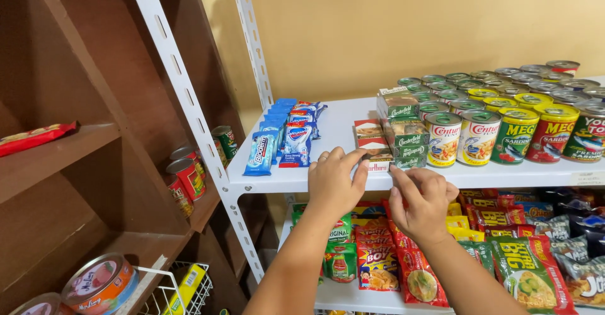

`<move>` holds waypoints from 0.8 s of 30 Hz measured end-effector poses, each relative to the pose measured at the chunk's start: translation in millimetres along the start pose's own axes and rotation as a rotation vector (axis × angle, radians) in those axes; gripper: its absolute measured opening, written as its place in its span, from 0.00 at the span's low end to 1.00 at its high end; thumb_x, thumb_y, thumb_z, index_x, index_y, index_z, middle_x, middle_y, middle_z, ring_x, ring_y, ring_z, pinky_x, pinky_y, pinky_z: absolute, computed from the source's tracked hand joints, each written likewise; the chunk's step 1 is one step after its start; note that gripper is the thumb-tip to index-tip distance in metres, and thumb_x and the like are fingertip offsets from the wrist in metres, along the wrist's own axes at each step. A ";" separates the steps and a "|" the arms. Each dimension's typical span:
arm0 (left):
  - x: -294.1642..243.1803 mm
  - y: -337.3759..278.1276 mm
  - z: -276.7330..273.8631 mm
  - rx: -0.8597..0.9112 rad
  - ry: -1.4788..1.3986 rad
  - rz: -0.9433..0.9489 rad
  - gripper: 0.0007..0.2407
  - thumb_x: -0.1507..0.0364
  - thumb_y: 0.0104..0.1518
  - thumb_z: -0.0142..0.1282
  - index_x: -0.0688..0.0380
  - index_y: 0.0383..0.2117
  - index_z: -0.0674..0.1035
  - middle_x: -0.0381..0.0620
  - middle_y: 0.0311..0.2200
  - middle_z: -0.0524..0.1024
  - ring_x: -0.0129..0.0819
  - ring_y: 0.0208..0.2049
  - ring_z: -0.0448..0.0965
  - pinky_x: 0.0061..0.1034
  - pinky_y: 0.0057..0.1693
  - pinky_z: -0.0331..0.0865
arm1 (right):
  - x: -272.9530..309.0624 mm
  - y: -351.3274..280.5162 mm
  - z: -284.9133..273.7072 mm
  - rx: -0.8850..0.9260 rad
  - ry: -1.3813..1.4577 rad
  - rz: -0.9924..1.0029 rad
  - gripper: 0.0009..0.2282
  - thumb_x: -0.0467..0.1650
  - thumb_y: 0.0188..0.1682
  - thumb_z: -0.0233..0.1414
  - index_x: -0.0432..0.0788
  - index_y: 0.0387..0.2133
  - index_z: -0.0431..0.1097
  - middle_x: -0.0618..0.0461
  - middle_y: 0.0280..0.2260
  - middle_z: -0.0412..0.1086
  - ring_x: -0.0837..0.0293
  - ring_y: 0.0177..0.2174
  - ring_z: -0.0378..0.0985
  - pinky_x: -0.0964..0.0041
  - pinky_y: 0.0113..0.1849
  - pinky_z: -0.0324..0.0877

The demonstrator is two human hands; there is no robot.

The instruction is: Organizing and stocking various grocery items like canned goods, noodles, and cigarette packs on retail shelves.

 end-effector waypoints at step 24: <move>18.5 15.3 20.1 0.195 -0.180 -0.095 0.19 0.61 0.51 0.61 0.54 0.48 0.79 0.47 0.39 0.81 0.45 0.43 0.81 0.38 0.49 0.72 | -5.0 -9.1 12.9 -0.016 -0.109 0.010 0.15 0.33 0.45 0.59 0.58 0.47 0.77 0.57 0.42 0.65 0.56 0.42 0.66 0.53 0.47 0.52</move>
Point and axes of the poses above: each hand's wrist, its own y-axis towards the middle knuckle, its own z-axis out of the palm, x = y × z, the point moved 10 cm from there along y, towards the middle knuckle
